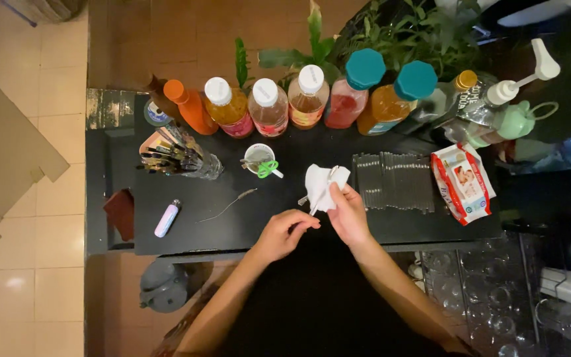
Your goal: Wiping metal spoons with a cloth and organizing straws into a container at a coffee shop counter.
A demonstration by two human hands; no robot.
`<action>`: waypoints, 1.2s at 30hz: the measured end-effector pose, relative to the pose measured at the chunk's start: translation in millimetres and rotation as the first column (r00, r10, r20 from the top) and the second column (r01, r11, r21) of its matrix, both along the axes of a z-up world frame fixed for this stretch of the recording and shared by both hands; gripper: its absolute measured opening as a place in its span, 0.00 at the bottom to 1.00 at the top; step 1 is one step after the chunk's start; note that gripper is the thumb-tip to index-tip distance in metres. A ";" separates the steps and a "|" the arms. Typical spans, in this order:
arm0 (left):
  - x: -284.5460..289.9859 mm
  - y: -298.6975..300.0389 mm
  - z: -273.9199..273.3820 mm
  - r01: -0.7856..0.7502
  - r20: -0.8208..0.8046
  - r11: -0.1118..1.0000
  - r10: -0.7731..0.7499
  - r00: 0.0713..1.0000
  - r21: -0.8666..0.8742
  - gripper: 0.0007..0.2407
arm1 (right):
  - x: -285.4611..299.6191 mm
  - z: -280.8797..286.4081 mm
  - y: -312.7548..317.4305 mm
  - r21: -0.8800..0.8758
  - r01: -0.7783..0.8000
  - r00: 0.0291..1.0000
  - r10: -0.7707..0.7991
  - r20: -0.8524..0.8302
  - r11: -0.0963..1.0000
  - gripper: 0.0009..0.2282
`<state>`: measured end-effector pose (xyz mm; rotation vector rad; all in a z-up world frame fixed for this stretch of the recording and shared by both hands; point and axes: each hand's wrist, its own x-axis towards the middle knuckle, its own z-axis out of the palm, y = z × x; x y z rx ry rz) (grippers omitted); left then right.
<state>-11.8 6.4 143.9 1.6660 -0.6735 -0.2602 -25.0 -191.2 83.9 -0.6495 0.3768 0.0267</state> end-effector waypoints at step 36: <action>18.5 18.0 -132.4 -0.248 0.339 0.912 0.131 0.932 0.327 0.04 | -13.2 -91.0 12.6 -0.760 -0.159 0.981 0.188 -0.049 0.630 0.07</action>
